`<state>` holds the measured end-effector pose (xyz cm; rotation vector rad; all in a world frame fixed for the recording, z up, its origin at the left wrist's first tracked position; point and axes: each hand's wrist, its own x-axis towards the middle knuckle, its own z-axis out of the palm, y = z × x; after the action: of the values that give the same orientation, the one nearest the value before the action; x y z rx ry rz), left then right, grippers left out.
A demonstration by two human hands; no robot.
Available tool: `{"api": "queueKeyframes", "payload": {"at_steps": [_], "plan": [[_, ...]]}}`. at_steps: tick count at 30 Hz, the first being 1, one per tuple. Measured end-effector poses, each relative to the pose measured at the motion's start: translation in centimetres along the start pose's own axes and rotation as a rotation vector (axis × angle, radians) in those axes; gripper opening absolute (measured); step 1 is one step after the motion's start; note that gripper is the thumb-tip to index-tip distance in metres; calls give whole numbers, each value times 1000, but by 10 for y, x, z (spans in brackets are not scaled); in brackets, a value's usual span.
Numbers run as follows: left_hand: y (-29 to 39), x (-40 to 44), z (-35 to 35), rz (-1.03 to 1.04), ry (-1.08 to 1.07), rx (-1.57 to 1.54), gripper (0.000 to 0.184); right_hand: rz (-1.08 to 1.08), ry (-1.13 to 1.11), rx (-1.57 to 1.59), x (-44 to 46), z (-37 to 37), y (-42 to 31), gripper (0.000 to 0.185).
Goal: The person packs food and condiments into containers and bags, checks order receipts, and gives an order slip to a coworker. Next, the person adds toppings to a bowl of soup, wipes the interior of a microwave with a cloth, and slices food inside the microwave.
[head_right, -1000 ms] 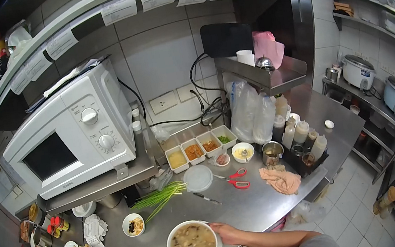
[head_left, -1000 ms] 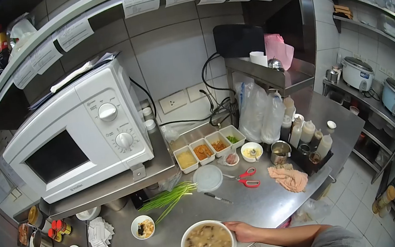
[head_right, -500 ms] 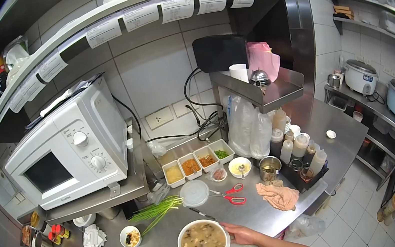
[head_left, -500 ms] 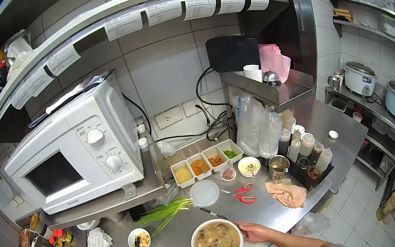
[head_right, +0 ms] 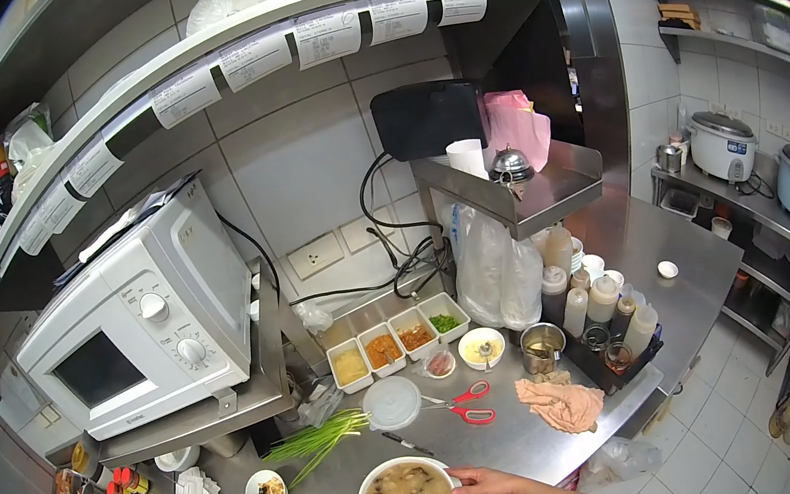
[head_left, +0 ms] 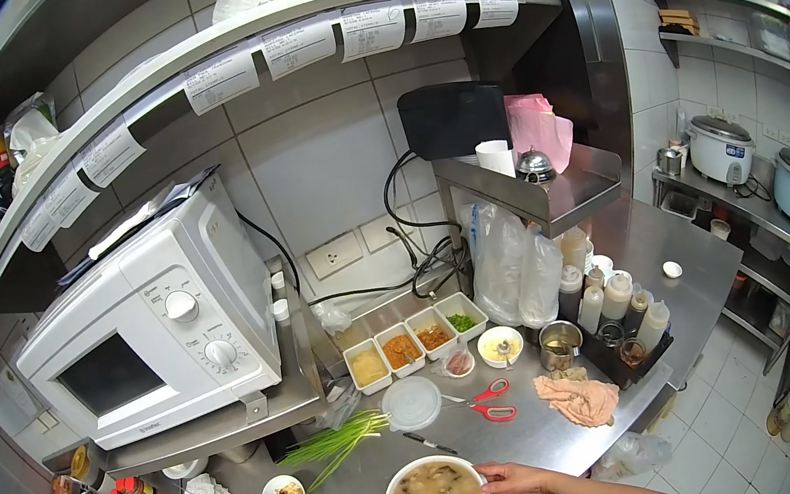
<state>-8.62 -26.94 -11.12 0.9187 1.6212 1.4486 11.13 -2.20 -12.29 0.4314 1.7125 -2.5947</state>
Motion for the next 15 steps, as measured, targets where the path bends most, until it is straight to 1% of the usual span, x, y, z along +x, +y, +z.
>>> {"api": "queueKeyframes", "payload": {"at_steps": [2,5,7,9,10,11,12,13,14,15], "plan": [[1,0,0,-14,10,-34,76,2,7,-18,-1,1,-2,66],[6,-2,4,-31,23,-92,75,32,6,-63,4,-5,6,62],[5,-1,5,-56,44,-109,75,12,20,-85,3,-5,7,65],[-10,-1,0,-92,74,-92,76,-2,16,-96,3,-2,4,67],[-24,2,-6,-140,86,26,76,-3,6,-98,2,-2,3,67],[-14,-1,-2,-110,79,-72,76,-3,-7,-102,2,-1,2,68],[-14,-1,-1,-103,75,-86,76,-36,26,-135,0,2,0,63],[-16,-1,-2,-94,76,-104,75,-40,15,-117,0,1,2,63],[-11,-1,-1,-137,92,-74,74,-42,0,-101,1,-1,5,62],[-4,-2,2,-100,89,-90,75,-42,-15,-86,3,-3,8,62]]}}
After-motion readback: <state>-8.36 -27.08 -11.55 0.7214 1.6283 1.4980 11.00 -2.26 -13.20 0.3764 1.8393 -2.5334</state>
